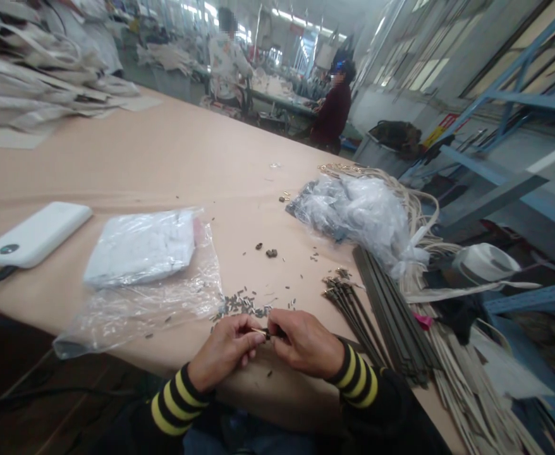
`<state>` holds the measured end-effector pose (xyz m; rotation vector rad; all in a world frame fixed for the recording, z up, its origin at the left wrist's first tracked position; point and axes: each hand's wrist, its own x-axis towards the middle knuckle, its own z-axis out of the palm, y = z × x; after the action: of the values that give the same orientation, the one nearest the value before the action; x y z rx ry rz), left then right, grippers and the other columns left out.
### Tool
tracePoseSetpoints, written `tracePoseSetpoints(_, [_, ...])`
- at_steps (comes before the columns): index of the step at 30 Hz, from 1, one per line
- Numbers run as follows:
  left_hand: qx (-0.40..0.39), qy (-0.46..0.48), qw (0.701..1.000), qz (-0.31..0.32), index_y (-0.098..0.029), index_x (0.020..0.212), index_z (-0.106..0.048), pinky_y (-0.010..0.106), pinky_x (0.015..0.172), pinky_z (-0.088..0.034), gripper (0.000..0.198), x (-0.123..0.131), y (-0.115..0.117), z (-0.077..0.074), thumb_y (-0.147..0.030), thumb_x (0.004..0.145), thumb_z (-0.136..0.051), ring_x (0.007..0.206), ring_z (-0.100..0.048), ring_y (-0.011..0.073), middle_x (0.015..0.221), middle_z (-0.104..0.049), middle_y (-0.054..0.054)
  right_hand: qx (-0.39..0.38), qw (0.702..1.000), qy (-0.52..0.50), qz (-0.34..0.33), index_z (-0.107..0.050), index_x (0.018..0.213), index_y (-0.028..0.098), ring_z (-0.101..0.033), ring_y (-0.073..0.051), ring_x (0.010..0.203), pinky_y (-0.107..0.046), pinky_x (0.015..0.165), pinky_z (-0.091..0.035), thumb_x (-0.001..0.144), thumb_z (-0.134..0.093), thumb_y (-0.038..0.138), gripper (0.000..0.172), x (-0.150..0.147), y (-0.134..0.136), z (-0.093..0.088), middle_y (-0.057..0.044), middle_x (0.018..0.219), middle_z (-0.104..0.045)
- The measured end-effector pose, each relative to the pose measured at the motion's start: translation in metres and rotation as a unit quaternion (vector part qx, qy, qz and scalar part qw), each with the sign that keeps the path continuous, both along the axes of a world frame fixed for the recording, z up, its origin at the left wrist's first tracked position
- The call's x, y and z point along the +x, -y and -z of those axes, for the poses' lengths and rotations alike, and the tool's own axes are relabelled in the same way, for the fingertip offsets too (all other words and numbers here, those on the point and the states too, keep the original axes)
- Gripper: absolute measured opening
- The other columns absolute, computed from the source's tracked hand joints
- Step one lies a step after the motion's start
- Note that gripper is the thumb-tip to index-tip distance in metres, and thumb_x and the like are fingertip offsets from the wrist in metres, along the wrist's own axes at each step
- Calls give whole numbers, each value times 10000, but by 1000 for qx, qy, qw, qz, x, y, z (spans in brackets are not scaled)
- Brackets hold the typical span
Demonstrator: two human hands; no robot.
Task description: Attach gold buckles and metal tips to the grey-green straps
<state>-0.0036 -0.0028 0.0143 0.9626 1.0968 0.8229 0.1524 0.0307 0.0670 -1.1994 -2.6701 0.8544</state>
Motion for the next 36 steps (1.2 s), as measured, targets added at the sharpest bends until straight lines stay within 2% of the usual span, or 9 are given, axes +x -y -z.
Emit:
tracePoseSetpoints(2, [-2, -10, 1000, -27, -137, 637, -481, 147, 341, -263, 278, -1, -2, 2, -397, 656, -578, 316, -382, 36, 407, -486, -63, -31, 999, -6, -22, -537, 746, 181, -460, -101, 559, -201, 538, -320, 684, -485, 121, 101, -2, -18, -1, 23, 611, -527])
tracePoseSetpoints(4, [-2, -10, 999, -47, -149, 632, -454, 146, 323, -250, 281, 0, -3, 4, -410, 677, -548, 296, -369, 39, 385, -483, -64, -38, 999, -7, -9, -562, 801, 173, -497, -99, 575, -202, 565, -357, 733, -490, 171, 100, -7, -42, -1, 6, 661, -570])
tracePoseSetpoints(8, [1, -11, 997, -77, -163, 620, -429, 144, 299, -235, 278, 3, -3, 7, -412, 699, -524, 280, -349, 42, 359, -453, -76, 125, 987, 43, 91, -603, 853, 155, -545, -134, 731, -241, 693, -392, 801, -430, 178, 183, -26, -97, 6, -52, 836, -623])
tracePoseSetpoints(10, [2, -3, 996, -85, -170, 619, -413, 143, 289, -225, 286, 4, -2, 7, -421, 695, -527, 272, -337, 39, 361, -441, -86, 183, 975, 94, 88, -619, 866, 172, -533, -157, 845, -249, 735, -388, 821, -403, 173, 221, -38, -118, 14, -57, 907, -620])
tracePoseSetpoints(13, [0, 18, 996, -86, -175, 620, -400, 145, 285, -235, 313, 3, -1, 8, -453, 685, -529, 274, -341, 37, 380, -439, -89, 204, 967, 130, 76, -633, 862, 182, -505, -183, 905, -262, 734, -390, 833, -386, 173, 249, -52, -136, 28, -69, 929, -611])
tracePoseSetpoints(18, [-11, 37, 995, -90, -178, 628, -397, 146, 276, -239, 339, 3, -1, 13, -483, 666, -541, 277, -349, 37, 396, -433, -92, 226, 959, 158, 72, -622, 857, 181, -490, -185, 894, -265, 702, -394, 852, -363, 183, 259, -56, -144, 39, -80, 916, -595])
tracePoseSetpoints(22, [-17, 45, 994, -94, -180, 625, -393, 143, 271, -232, 366, 4, -2, 20, -513, 655, -542, 282, -353, 38, 401, -424, -93, 249, 950, 177, 68, -598, 885, 192, -484, -187, 877, -261, 659, -396, 852, -379, 200, 222, -56, -149, 39, -63, 901, -593])
tracePoseSetpoints(26, [-7, 47, 995, -88, -181, 612, -393, 146, 273, -214, 372, 4, -2, 23, -523, 661, -532, 270, -328, 35, 377, -424, -89, 262, 945, 189, 48, -610, 818, 182, -469, -200, 869, -268, 638, -396, 846, -393, 214, 222, -60, -154, 37, -71, 876, -591])
tracePoseSetpoints(36, [-4, 37, 996, -85, -169, 618, -414, 145, 287, -242, 303, 1, -3, 9, -438, 672, -543, 270, -352, 36, 372, -453, -82, 227, 959, 167, 37, -607, 834, 156, -440, -200, 931, -280, 732, -403, 837, -354, 118, 256, -63, -146, 43, -103, 956, -569])
